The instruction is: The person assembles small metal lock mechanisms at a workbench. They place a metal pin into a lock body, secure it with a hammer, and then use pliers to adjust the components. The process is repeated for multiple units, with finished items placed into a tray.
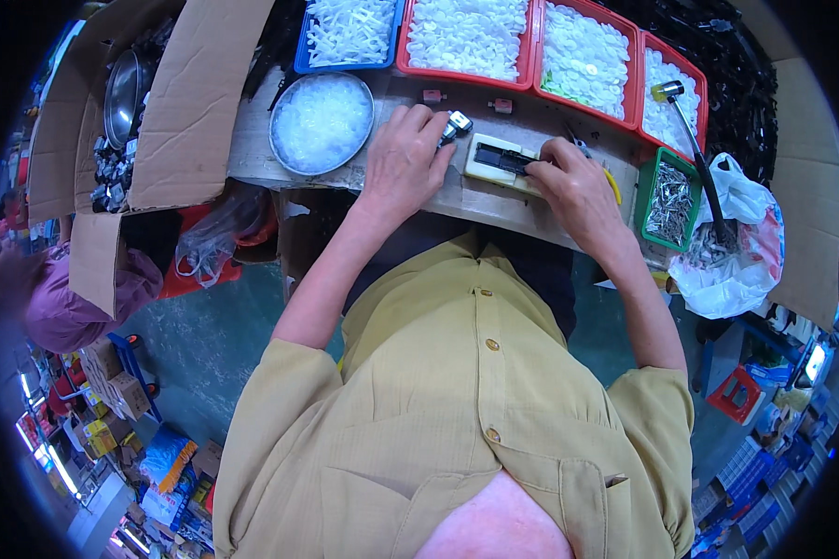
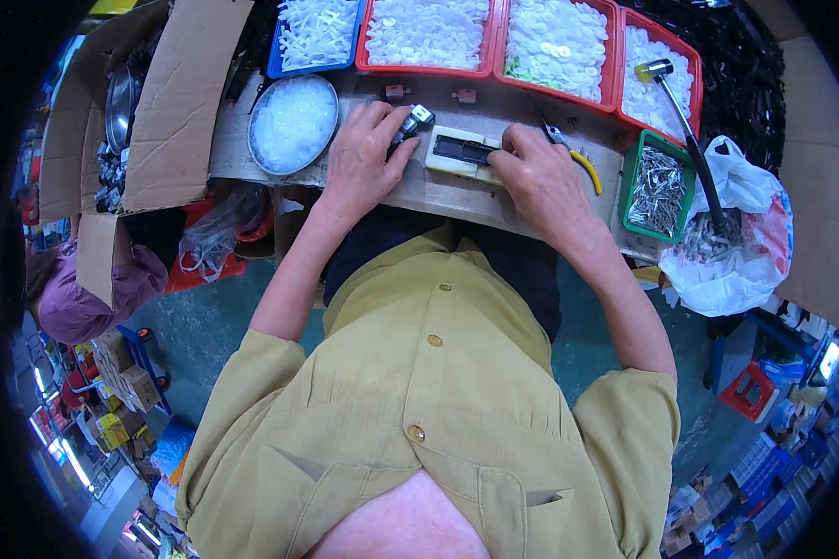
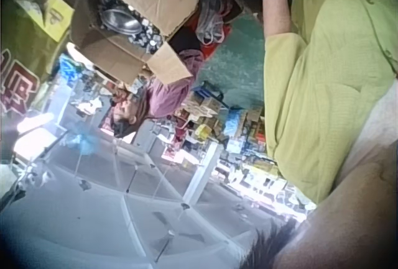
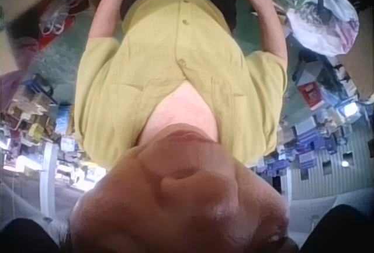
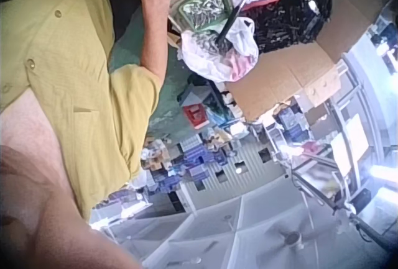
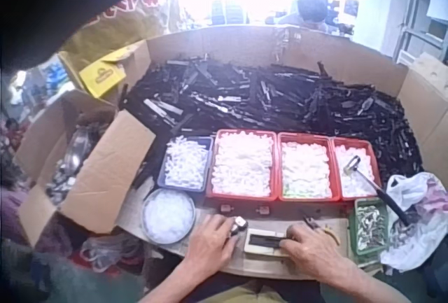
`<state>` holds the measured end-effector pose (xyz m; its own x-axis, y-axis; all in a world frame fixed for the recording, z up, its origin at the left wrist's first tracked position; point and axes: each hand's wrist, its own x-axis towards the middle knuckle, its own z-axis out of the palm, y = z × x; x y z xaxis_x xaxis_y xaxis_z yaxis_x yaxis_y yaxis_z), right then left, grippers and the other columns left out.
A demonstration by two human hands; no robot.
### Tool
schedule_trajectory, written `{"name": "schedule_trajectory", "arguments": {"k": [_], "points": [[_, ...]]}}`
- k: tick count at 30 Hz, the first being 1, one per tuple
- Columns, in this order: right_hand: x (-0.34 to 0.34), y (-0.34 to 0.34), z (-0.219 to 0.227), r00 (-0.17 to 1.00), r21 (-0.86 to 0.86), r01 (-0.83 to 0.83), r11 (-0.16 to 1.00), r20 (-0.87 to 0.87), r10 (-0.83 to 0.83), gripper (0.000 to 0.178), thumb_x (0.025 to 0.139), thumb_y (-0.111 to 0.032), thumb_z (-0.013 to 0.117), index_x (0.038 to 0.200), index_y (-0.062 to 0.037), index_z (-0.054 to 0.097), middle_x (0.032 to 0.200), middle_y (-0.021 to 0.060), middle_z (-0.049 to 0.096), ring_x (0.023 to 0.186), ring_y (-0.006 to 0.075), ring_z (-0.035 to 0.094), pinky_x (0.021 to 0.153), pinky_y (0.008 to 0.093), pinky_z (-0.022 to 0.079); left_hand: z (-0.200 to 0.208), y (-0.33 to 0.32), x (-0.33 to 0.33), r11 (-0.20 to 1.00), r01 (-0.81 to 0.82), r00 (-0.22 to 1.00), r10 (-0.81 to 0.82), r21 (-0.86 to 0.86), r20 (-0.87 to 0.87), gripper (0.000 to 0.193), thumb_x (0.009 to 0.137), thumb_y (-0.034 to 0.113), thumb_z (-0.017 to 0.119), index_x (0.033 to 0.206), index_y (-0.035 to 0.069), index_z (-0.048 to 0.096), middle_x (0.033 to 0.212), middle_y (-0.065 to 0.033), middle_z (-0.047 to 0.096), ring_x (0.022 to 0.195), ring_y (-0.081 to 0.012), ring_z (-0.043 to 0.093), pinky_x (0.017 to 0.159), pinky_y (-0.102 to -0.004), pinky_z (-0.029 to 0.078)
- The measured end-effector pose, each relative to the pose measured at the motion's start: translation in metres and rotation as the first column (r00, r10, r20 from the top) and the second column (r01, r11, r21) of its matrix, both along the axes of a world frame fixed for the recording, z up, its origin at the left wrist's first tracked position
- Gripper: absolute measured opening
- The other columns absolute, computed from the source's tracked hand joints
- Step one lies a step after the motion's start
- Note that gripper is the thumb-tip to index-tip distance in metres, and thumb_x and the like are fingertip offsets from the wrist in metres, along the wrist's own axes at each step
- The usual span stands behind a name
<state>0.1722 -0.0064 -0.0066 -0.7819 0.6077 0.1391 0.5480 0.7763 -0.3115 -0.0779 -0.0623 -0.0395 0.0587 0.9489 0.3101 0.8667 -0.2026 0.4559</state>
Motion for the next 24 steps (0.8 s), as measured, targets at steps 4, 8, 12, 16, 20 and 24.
{"name": "schedule_trajectory", "arguments": {"k": [4, 8, 12, 16, 20, 24], "points": [[-0.005, 0.009, 0.010, 0.993, -0.166, 0.025, 0.986, -0.109, -0.044, 0.011, 0.088, -0.011, 0.065, 0.094, -0.0018, 0.066, 0.097, 0.0133, 0.056, 0.087, 0.0332, 0.062, 0.073, 0.0450, 0.049, 0.002, -0.001, -0.003, 1.000, -0.012, 0.999, 0.012, 0.025, 0.034, 0.038, 0.081, 0.014, 0.074, 0.115, -0.001, 0.065, 0.105, -0.0163, 0.060, 0.099, -0.0335, 0.057, 0.085, -0.0416, 0.048], [-0.022, 0.025, 0.016, 0.983, -0.052, 0.061, 0.997, -0.171, -0.069, 0.013, 0.088, -0.010, 0.064, 0.096, -0.0003, 0.065, 0.096, 0.0160, 0.060, 0.086, 0.0350, 0.065, 0.073, 0.0456, 0.052, 0.008, 0.000, 0.001, 0.996, 0.000, 0.999, -0.004, 0.084, 0.044, 0.035, 0.083, 0.013, 0.073, 0.115, 0.001, 0.066, 0.109, -0.0162, 0.060, 0.102, -0.0342, 0.056, 0.090, -0.0424, 0.047], [-0.056, 0.044, -0.006, 0.997, 0.161, 0.046, 0.986, 0.054, -0.056, 0.012, 0.084, -0.007, 0.063, 0.091, 0.0030, 0.062, 0.091, 0.0189, 0.065, 0.087, 0.0350, 0.069, 0.072, 0.0421, 0.056, 0.007, 0.004, 0.011, 0.991, 0.060, 0.997, -0.055, 0.116, -0.046, 0.031, 0.084, 0.009, 0.070, 0.114, 0.003, 0.068, 0.110, -0.0151, 0.060, 0.105, -0.0336, 0.054, 0.093, -0.0426, 0.046], [-0.073, 0.059, -0.022, 0.978, 0.073, 0.059, 0.996, 0.197, -0.072, 0.014, 0.087, -0.009, 0.062, 0.096, 0.0007, 0.059, 0.088, 0.0194, 0.067, 0.085, 0.0383, 0.066, 0.071, 0.0470, 0.053, 0.005, 0.005, 0.011, 0.993, 0.033, 0.999, -0.029, 0.113, -0.036, 0.028, 0.084, 0.007, 0.069, 0.111, 0.003, 0.069, 0.110, -0.0148, 0.061, 0.108, -0.0338, 0.054, 0.092, -0.0429, 0.046], [-0.064, 0.045, -0.001, 0.981, -0.096, 0.101, 0.990, -0.158, -0.115, 0.018, 0.087, -0.011, 0.068, 0.099, 0.0011, 0.061, 0.077, 0.0151, 0.067, 0.072, 0.0257, 0.069, 0.066, 0.0373, 0.054, 0.012, 0.002, 0.006, 0.989, -0.005, 0.991, -0.015, 0.150, 0.135, 0.025, 0.086, 0.006, 0.068, 0.111, 0.001, 0.069, 0.101, -0.0128, 0.066, 0.100, -0.0295, 0.059, 0.087, -0.0388, 0.049], [-0.053, 0.029, 0.025, 0.819, -0.587, -0.038, 0.808, -0.481, -0.312, 0.023, 0.087, -0.011, 0.071, 0.103, 0.0022, 0.063, 0.071, 0.0094, 0.064, 0.066, 0.0120, 0.063, 0.065, 0.0267, 0.052, 0.028, 0.002, 0.021, 0.965, 0.056, 0.441, 0.206, -0.256, 0.874, 0.024, 0.097, 0.016, 0.065, 0.117, 0.004, 0.070, 0.096, -0.0037, 0.070, 0.083, -0.0133, 0.062, 0.073, -0.0256, 0.049]]}}
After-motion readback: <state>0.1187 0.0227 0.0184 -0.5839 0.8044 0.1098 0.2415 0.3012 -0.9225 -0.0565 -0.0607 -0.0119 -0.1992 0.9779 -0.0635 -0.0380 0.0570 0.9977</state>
